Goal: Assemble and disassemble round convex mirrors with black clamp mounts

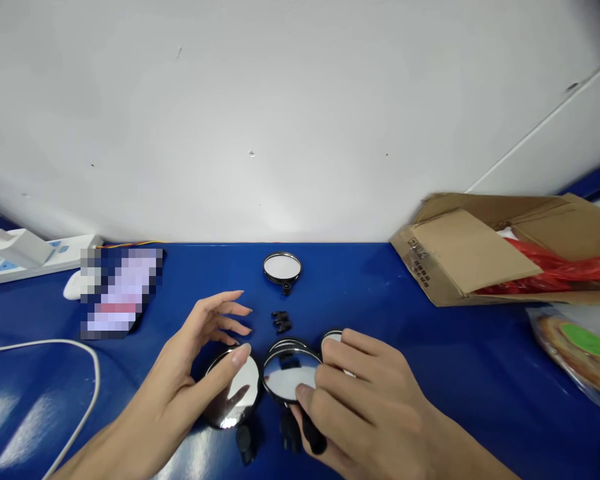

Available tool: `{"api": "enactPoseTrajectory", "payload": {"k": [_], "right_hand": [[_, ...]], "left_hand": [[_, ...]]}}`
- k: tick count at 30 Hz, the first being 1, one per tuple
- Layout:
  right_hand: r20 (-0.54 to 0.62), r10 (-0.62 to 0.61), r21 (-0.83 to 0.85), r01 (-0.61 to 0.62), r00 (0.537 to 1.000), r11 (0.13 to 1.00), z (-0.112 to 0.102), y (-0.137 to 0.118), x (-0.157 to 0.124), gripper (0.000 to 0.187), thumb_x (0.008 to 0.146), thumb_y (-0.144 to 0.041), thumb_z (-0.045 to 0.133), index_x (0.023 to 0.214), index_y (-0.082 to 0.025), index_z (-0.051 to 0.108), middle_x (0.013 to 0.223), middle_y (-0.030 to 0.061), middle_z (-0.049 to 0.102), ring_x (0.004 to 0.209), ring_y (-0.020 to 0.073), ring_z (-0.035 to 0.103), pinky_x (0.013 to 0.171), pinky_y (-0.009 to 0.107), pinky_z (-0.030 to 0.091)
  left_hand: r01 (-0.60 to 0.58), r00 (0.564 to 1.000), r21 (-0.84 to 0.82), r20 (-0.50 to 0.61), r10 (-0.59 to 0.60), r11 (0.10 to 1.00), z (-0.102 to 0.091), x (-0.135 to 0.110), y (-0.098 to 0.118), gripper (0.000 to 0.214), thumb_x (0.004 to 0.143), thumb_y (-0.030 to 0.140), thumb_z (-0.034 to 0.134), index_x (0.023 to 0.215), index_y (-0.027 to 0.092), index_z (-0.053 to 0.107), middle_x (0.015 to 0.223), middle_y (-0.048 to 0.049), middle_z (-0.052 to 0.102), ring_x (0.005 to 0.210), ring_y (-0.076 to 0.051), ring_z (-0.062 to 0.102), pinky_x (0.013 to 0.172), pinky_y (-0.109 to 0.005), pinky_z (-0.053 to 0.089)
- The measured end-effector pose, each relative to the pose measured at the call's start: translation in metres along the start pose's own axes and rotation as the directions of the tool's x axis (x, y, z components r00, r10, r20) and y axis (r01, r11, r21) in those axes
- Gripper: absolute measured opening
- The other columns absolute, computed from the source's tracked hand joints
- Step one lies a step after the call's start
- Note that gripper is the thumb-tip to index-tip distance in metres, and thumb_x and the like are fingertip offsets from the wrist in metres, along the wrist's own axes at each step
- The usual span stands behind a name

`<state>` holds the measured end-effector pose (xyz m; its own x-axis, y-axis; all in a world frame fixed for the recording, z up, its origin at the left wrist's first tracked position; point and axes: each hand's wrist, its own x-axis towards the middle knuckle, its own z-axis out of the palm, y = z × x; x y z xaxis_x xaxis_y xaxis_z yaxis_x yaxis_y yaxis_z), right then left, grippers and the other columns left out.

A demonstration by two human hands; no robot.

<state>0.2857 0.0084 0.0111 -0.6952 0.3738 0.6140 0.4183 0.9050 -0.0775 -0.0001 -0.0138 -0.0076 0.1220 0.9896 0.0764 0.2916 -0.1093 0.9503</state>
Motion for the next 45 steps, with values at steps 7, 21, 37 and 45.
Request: {"api": "enactPoseTrajectory", "payload": {"k": [7, 21, 37, 45], "right_hand": [[0.086, -0.011, -0.016, 0.012, 0.996, 1.0, -0.005, -0.001, 0.003, 0.018, 0.097, -0.014, 0.074, 0.082, -0.021, 0.067, 0.069, -0.0009, 0.063, 0.069, 0.0193, 0.049, 0.065, 0.042, 0.04], [0.188, 0.104, -0.021, -0.102, 0.977, 0.995, -0.009, -0.004, 0.002, 0.036, 0.101, -0.05, 0.085, 0.088, -0.021, 0.068, 0.081, 0.0017, 0.07, 0.081, 0.0236, 0.061, 0.075, 0.045, 0.054], [0.063, 0.391, 0.025, -0.393, 0.918, 0.919, -0.007, 0.024, 0.008, 0.018, 0.118, -0.023, 0.063, 0.104, -0.021, 0.075, 0.082, 0.0001, 0.069, 0.076, 0.0193, 0.06, 0.07, 0.036, 0.042], [0.307, 0.68, -0.348, -0.586, 0.666, 0.731, 0.019, 0.052, 0.05, 0.037, 0.114, -0.053, 0.075, 0.094, -0.021, 0.077, 0.089, 0.0051, 0.081, 0.088, 0.0259, 0.076, 0.07, 0.037, 0.043]], "left_hand": [[-0.052, 0.997, 0.039, -0.051, 0.054, 0.998, 0.001, 0.002, 0.0, 0.038, 0.118, 0.039, 0.072, 0.155, 0.038, 0.066, 0.137, -0.0072, 0.082, 0.115, -0.026, 0.084, 0.094, -0.034, 0.072], [-0.168, 0.971, 0.137, -0.149, 0.188, 0.976, -0.001, -0.005, -0.004, 0.024, 0.12, 0.025, 0.066, 0.141, 0.037, 0.067, 0.11, 0.0044, 0.084, 0.096, -0.013, 0.083, 0.095, -0.022, 0.066], [-0.204, 0.97, 0.216, -0.09, 0.228, 0.955, 0.0, -0.012, -0.004, 0.031, 0.118, 0.019, 0.063, 0.142, 0.039, 0.064, 0.104, 0.0076, 0.083, 0.098, -0.013, 0.083, 0.098, -0.02, 0.06], [-0.138, 0.978, 0.189, -0.131, 0.164, 0.972, 0.005, -0.016, -0.003, 0.02, 0.119, 0.029, 0.064, 0.137, 0.037, 0.069, 0.102, 0.0065, 0.082, 0.096, -0.014, 0.082, 0.094, -0.023, 0.057]]}}
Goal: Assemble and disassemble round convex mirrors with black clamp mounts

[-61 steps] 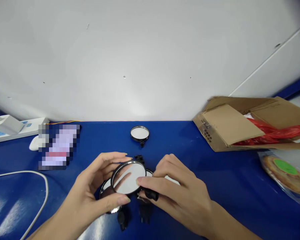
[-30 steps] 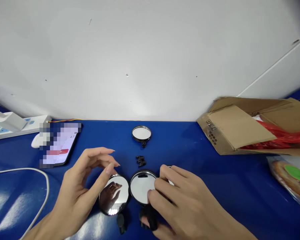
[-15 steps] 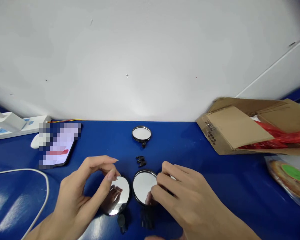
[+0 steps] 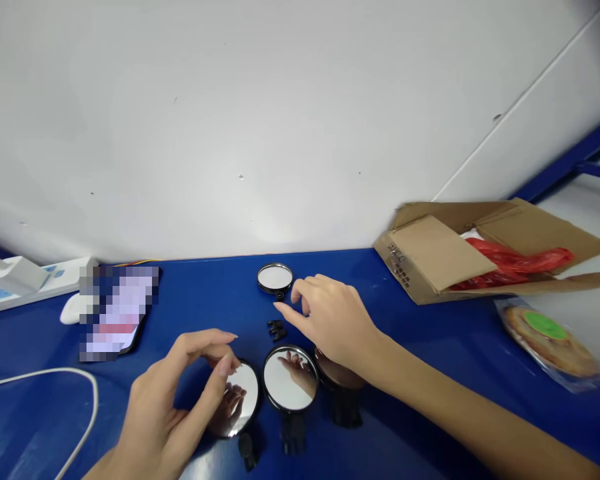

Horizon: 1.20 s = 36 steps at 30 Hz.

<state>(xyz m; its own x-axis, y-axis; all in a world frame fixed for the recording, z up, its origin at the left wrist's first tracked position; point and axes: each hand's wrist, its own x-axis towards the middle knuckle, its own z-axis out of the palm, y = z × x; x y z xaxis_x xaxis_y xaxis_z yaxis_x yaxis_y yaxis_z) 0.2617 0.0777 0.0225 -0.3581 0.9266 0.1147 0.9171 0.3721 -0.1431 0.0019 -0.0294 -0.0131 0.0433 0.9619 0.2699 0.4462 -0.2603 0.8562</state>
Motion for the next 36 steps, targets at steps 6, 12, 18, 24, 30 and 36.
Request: {"api": "enactPoseTrajectory", "payload": {"k": [6, 12, 18, 24, 30, 36], "right_hand": [[0.007, -0.035, -0.087, 0.036, 0.999, 0.996, 0.005, -0.018, 0.02, 0.037, 0.115, -0.042, 0.072, 0.09, -0.018, 0.081, 0.095, 0.0144, 0.085, 0.096, 0.0328, 0.079, 0.064, 0.037, 0.037], [-0.042, -0.025, -0.041, 0.024, 0.999, 0.999, 0.011, -0.016, 0.023, 0.026, 0.11, -0.026, 0.075, 0.085, -0.017, 0.079, 0.087, 0.0126, 0.083, 0.082, 0.0271, 0.076, 0.06, 0.035, 0.028], [-0.187, -0.061, 0.15, 0.09, 0.98, 0.985, 0.008, -0.007, 0.023, 0.037, 0.104, -0.021, 0.079, 0.072, -0.022, 0.062, 0.07, 0.0002, 0.071, 0.072, 0.0186, 0.066, 0.065, 0.032, 0.04], [-0.39, -0.333, 0.259, 0.449, 0.858, 0.855, 0.003, -0.018, 0.004, 0.03, 0.112, -0.029, 0.067, 0.083, -0.023, 0.066, 0.077, 0.0008, 0.072, 0.08, 0.0184, 0.063, 0.078, 0.033, 0.052], [-0.324, -0.55, 0.363, 0.638, 0.77, 0.679, -0.001, -0.021, 0.001, 0.026, 0.118, -0.034, 0.068, 0.097, -0.019, 0.074, 0.082, 0.0009, 0.069, 0.078, 0.0178, 0.06, 0.075, 0.033, 0.05], [-0.005, -0.349, 0.631, 0.274, 0.937, 0.726, -0.009, 0.001, 0.011, 0.017, 0.119, -0.035, 0.072, 0.11, -0.022, 0.079, 0.091, -0.0039, 0.077, 0.08, 0.0135, 0.069, 0.079, 0.028, 0.051]], "left_hand": [[-0.033, 0.999, 0.005, -0.023, 0.033, 0.999, 0.002, -0.001, 0.004, 0.02, 0.118, 0.027, 0.063, 0.135, 0.036, 0.07, 0.099, 0.0063, 0.082, 0.093, -0.015, 0.081, 0.093, -0.025, 0.058], [-0.043, 0.999, 0.035, 0.018, 0.042, 0.998, 0.0, 0.0, 0.004, 0.019, 0.12, 0.03, 0.062, 0.135, 0.037, 0.07, 0.1, 0.0047, 0.081, 0.091, -0.016, 0.082, 0.08, -0.023, 0.061], [0.143, 0.984, -0.232, 0.137, -0.114, 0.962, -0.006, 0.009, 0.002, 0.02, 0.116, 0.042, 0.074, 0.133, 0.034, 0.078, 0.109, -0.0032, 0.084, 0.105, -0.023, 0.081, 0.087, -0.024, 0.066], [0.504, 0.864, -0.737, 0.426, -0.269, 0.449, -0.007, 0.029, 0.005, 0.042, 0.114, 0.058, 0.073, 0.142, 0.028, 0.082, 0.141, -0.0143, 0.084, 0.113, -0.031, 0.084, 0.096, -0.04, 0.072], [0.613, 0.775, -0.694, 0.435, -0.458, 0.377, -0.008, 0.033, 0.016, 0.03, 0.106, 0.048, 0.089, 0.112, 0.019, 0.087, 0.106, -0.0129, 0.092, 0.081, -0.024, 0.086, 0.083, -0.035, 0.073], [0.625, 0.761, -0.663, 0.398, -0.513, 0.412, -0.005, 0.032, 0.008, 0.034, 0.099, 0.044, 0.098, 0.119, 0.019, 0.086, 0.105, -0.0141, 0.093, 0.086, -0.027, 0.09, 0.084, -0.037, 0.076]]}}
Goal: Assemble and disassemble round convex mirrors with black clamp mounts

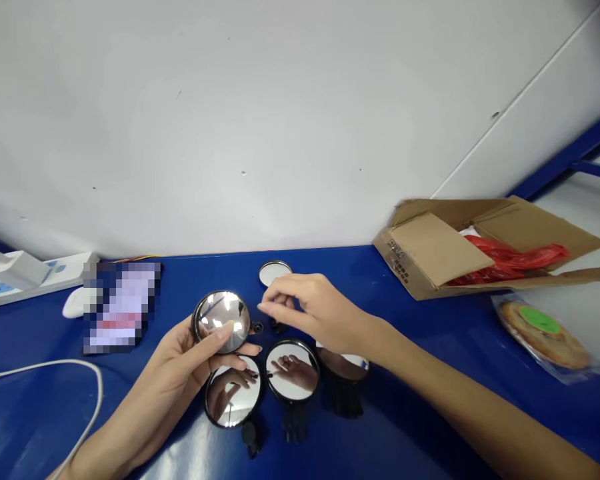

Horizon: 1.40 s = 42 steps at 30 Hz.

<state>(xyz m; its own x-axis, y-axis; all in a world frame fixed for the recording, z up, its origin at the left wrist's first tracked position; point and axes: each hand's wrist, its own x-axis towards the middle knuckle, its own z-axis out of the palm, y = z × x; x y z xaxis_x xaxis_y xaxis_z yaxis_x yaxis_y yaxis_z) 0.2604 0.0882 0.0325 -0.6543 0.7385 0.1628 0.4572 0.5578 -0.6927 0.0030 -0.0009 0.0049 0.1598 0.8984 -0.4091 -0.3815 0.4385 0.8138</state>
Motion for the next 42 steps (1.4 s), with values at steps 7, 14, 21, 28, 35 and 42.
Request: {"api": "enactPoseTrajectory", "payload": {"k": [7, 14, 21, 28, 35, 42], "right_hand": [[0.074, 0.097, -0.119, -0.087, 0.993, 0.989, 0.007, 0.023, -0.004, 0.008, 0.112, -0.024, 0.08, 0.113, -0.024, 0.087, 0.11, 0.0023, 0.08, 0.094, 0.0178, 0.072, 0.086, 0.031, 0.051], [0.035, 0.139, -0.111, -0.134, 0.99, 0.985, -0.002, 0.033, -0.014, 0.014, 0.114, -0.026, 0.075, 0.108, -0.024, 0.087, 0.112, 0.0029, 0.082, 0.095, 0.0187, 0.074, 0.084, 0.032, 0.052], [0.04, 0.114, -0.079, -0.111, 0.993, 0.991, 0.004, 0.042, -0.021, 0.016, 0.115, -0.03, 0.075, 0.123, -0.031, 0.089, 0.118, 0.0028, 0.08, 0.105, 0.0202, 0.076, 0.093, 0.032, 0.056], [-0.036, 0.14, -0.096, -0.143, 0.989, 0.985, -0.003, 0.037, -0.03, 0.015, 0.117, -0.028, 0.068, 0.123, -0.024, 0.082, 0.126, 0.0062, 0.078, 0.095, 0.0187, 0.073, 0.089, 0.035, 0.057], [-0.104, 0.163, 0.173, -0.143, 0.981, 0.974, 0.007, -0.01, -0.047, 0.015, 0.113, -0.027, 0.074, 0.124, -0.03, 0.083, 0.104, 0.0, 0.079, 0.078, 0.0147, 0.068, 0.075, 0.028, 0.057], [-0.191, 0.2, 0.316, -0.132, 0.961, 0.939, 0.013, -0.021, -0.055, 0.015, 0.111, -0.028, 0.075, 0.121, -0.031, 0.086, 0.099, 0.0, 0.074, 0.077, 0.014, 0.068, 0.07, 0.026, 0.06]], "left_hand": [[0.003, 1.0, 0.087, -0.004, -0.002, 0.996, 0.006, -0.003, 0.0, 0.041, 0.095, 0.048, 0.1, 0.118, 0.019, 0.085, 0.101, -0.0123, 0.093, 0.081, -0.023, 0.086, 0.082, -0.032, 0.073], [-0.038, 0.997, 0.139, -0.057, 0.046, 0.99, 0.01, -0.003, 0.003, 0.042, 0.09, 0.049, 0.103, 0.115, 0.02, 0.087, 0.107, -0.0117, 0.094, 0.083, -0.025, 0.088, 0.081, -0.032, 0.074], [-0.058, 0.997, 0.189, -0.037, 0.066, 0.98, 0.012, -0.002, 0.002, 0.038, 0.092, 0.049, 0.101, 0.114, 0.022, 0.087, 0.103, -0.0086, 0.092, 0.081, -0.024, 0.087, 0.078, -0.03, 0.072], [-0.116, 0.993, 0.286, 0.014, 0.117, 0.951, 0.009, 0.0, 0.001, 0.038, 0.092, 0.051, 0.101, 0.108, 0.021, 0.085, 0.099, -0.0081, 0.091, 0.082, -0.024, 0.086, 0.081, -0.029, 0.072], [-0.222, 0.972, 0.376, 0.008, 0.236, 0.9, 0.013, -0.012, 0.002, 0.031, 0.095, 0.048, 0.098, 0.086, 0.022, 0.084, 0.125, -0.0107, 0.091, 0.094, -0.027, 0.086, 0.084, -0.033, 0.072], [-0.283, 0.945, 0.439, -0.027, 0.327, 0.853, 0.01, -0.02, 0.005, 0.03, 0.1, 0.052, 0.093, 0.092, 0.024, 0.087, 0.132, -0.0121, 0.092, 0.12, -0.036, 0.087, 0.1, -0.038, 0.072]]}}
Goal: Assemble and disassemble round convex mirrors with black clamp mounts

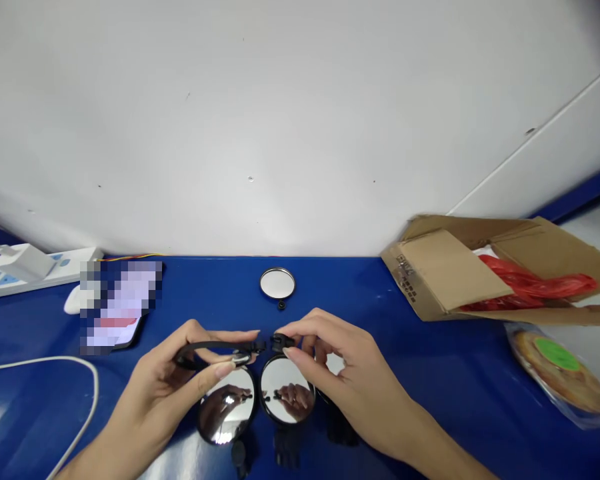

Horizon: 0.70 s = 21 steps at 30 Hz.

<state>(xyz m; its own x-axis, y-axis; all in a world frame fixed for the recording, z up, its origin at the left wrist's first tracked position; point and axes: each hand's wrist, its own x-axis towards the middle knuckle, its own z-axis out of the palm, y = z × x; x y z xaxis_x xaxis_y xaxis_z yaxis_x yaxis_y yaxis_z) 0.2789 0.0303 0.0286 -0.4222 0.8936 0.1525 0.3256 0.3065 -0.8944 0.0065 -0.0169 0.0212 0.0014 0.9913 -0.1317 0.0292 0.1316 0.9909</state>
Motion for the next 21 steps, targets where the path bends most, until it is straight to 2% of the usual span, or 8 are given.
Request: {"api": "enactPoseTrajectory", "payload": {"k": [1, 3, 5, 8, 11, 15, 18, 21], "right_hand": [[-0.001, 0.001, 0.009, -0.001, 1.0, 1.0, 0.0, 0.0, 0.0, 0.015, 0.111, -0.028, 0.075, 0.122, -0.031, 0.086, 0.099, -0.0003, 0.074, 0.077, 0.0136, 0.068, 0.071, 0.026, 0.061], [0.009, -0.01, 0.024, 0.01, 1.0, 1.0, 0.002, -0.001, 0.0, 0.018, 0.112, -0.028, 0.075, 0.126, -0.033, 0.086, 0.101, -0.0005, 0.075, 0.079, 0.0134, 0.069, 0.072, 0.026, 0.061], [0.015, -0.024, 0.03, 0.024, 1.0, 0.999, 0.005, -0.001, 0.0, 0.022, 0.114, -0.028, 0.074, 0.131, -0.035, 0.085, 0.105, -0.0003, 0.075, 0.081, 0.0131, 0.07, 0.073, 0.026, 0.061], [0.015, -0.044, 0.023, 0.043, 0.999, 0.999, 0.01, 0.001, -0.003, 0.022, 0.117, -0.029, 0.072, 0.133, -0.035, 0.085, 0.112, 0.0004, 0.078, 0.086, 0.0134, 0.073, 0.074, 0.026, 0.061], [-0.052, -0.033, 0.022, 0.034, 0.998, 0.999, 0.013, 0.001, -0.007, 0.021, 0.117, -0.03, 0.071, 0.131, -0.037, 0.085, 0.113, 0.0002, 0.08, 0.088, 0.0143, 0.075, 0.073, 0.026, 0.062], [-0.164, -0.005, 0.011, 0.007, 0.987, 1.0, 0.02, -0.004, -0.012, 0.021, 0.115, -0.029, 0.075, 0.129, -0.039, 0.086, 0.111, -0.0012, 0.08, 0.08, 0.0135, 0.074, 0.069, 0.025, 0.062], [-0.195, -0.024, -0.012, 0.022, 0.981, 1.0, 0.025, -0.007, -0.013, 0.02, 0.116, -0.03, 0.075, 0.13, -0.038, 0.086, 0.11, -0.0005, 0.08, 0.08, 0.0133, 0.074, 0.068, 0.025, 0.061], [-0.2, -0.055, -0.029, 0.05, 0.978, 0.998, 0.025, -0.006, -0.013, 0.02, 0.115, -0.03, 0.076, 0.131, -0.036, 0.087, 0.109, 0.0002, 0.081, 0.081, 0.0133, 0.073, 0.067, 0.024, 0.06]], "left_hand": [[-0.001, 1.0, 0.002, -0.01, 0.001, 1.0, -0.002, 0.001, 0.0, 0.028, 0.101, 0.052, 0.092, 0.092, 0.025, 0.087, 0.131, -0.0111, 0.092, 0.124, -0.036, 0.087, 0.104, -0.04, 0.072], [-0.004, 1.0, 0.012, -0.006, 0.004, 1.0, -0.008, 0.003, -0.001, 0.025, 0.102, 0.051, 0.091, 0.096, 0.027, 0.088, 0.127, -0.0104, 0.092, 0.124, -0.037, 0.087, 0.101, -0.041, 0.074], [-0.028, 0.999, 0.045, 0.039, 0.027, 0.999, -0.013, 0.004, -0.003, 0.022, 0.103, 0.05, 0.09, 0.101, 0.028, 0.09, 0.125, -0.0108, 0.092, 0.125, -0.039, 0.087, 0.096, -0.041, 0.076], [-0.061, 0.994, 0.104, 0.093, 0.051, 0.993, -0.016, 0.006, -0.004, 0.019, 0.106, 0.048, 0.087, 0.104, 0.03, 0.092, 0.124, -0.0093, 0.092, 0.129, -0.038, 0.086, 0.099, -0.039, 0.076], [-0.046, 0.998, 0.125, 0.049, 0.04, 0.991, -0.013, 0.005, -0.002, 0.019, 0.105, 0.049, 0.087, 0.104, 0.032, 0.094, 0.126, -0.0072, 0.091, 0.122, -0.033, 0.087, 0.099, -0.034, 0.074], [-0.027, 0.999, 0.123, 0.034, 0.023, 0.992, -0.008, 0.005, 0.003, 0.027, 0.102, 0.052, 0.089, 0.122, 0.034, 0.094, 0.131, -0.0066, 0.091, 0.113, -0.031, 0.088, 0.089, -0.03, 0.075], [-0.021, 0.999, 0.113, 0.047, 0.016, 0.993, -0.007, 0.005, 0.005, 0.028, 0.101, 0.053, 0.091, 0.119, 0.032, 0.096, 0.13, -0.0071, 0.091, 0.12, -0.034, 0.087, 0.098, -0.033, 0.074], [-0.007, 0.999, 0.134, 0.051, 0.0, 0.991, -0.008, 0.003, 0.007, 0.027, 0.101, 0.053, 0.09, 0.122, 0.036, 0.095, 0.132, -0.0038, 0.092, 0.122, -0.031, 0.087, 0.103, -0.032, 0.073]]}}
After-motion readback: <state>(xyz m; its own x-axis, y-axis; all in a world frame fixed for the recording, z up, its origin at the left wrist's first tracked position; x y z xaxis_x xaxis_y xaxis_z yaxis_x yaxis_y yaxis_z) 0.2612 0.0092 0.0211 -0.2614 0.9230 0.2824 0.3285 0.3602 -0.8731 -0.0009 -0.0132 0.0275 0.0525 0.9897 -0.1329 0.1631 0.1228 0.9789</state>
